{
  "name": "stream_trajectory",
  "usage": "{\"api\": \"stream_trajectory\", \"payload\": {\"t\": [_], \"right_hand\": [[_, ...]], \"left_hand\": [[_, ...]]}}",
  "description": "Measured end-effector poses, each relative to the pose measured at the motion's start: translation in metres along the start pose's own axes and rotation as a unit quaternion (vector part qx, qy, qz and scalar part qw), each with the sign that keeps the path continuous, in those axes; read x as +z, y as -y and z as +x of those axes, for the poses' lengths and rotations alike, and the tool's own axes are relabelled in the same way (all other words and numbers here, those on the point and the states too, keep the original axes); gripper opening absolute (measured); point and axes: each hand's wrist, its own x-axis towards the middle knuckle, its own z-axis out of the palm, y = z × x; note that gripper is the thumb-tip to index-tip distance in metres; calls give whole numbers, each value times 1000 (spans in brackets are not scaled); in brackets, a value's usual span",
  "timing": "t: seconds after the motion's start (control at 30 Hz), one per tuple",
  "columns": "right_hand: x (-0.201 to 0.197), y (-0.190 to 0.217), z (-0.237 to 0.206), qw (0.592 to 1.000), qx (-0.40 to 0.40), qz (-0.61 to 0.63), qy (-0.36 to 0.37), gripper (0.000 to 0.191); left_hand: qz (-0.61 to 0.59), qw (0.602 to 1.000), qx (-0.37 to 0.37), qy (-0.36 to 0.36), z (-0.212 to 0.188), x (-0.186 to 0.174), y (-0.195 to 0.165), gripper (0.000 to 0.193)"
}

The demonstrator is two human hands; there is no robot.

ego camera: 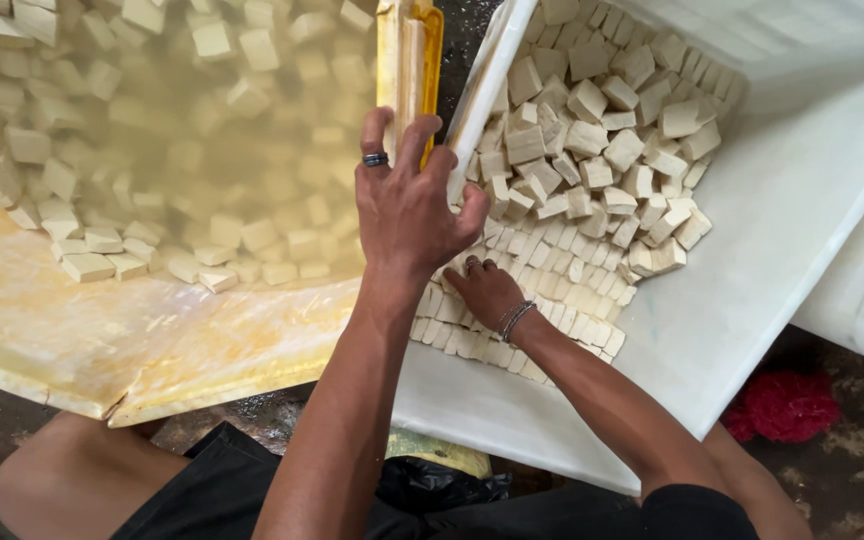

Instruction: The person sits on the floor and scoops tofu cubes by hand from a large water-filled basin, then places and arranges them in a white plastic crate. They repeatedly gather handfuls of cubes from the water and spread them across the crate.

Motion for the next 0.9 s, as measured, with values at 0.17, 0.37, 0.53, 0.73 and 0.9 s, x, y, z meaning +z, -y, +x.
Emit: {"api": "stream_trajectory", "payload": {"t": [0.17, 0.37, 0.53, 0.73, 0.9], "right_hand": [[-3, -6, 8, 997, -40, 67, -27, 91], [-25, -12, 5, 986, 10, 149, 79, 94], [-39, -15, 7, 984, -7, 167, 63, 94], [-16, -7, 7, 993, 34, 8, 110, 54], [0, 6, -3, 999, 4, 22, 38, 77]], "left_hand": [[9, 1000, 3, -4, 4, -1, -1, 27], [1, 1000, -7, 2, 1, 1, 0, 26], [3, 1000, -11, 3, 1, 2, 0, 24], [-1, 1000, -15, 15, 2, 1, 0, 24], [-1, 1000, -4, -4, 2, -1, -1, 25]]}}
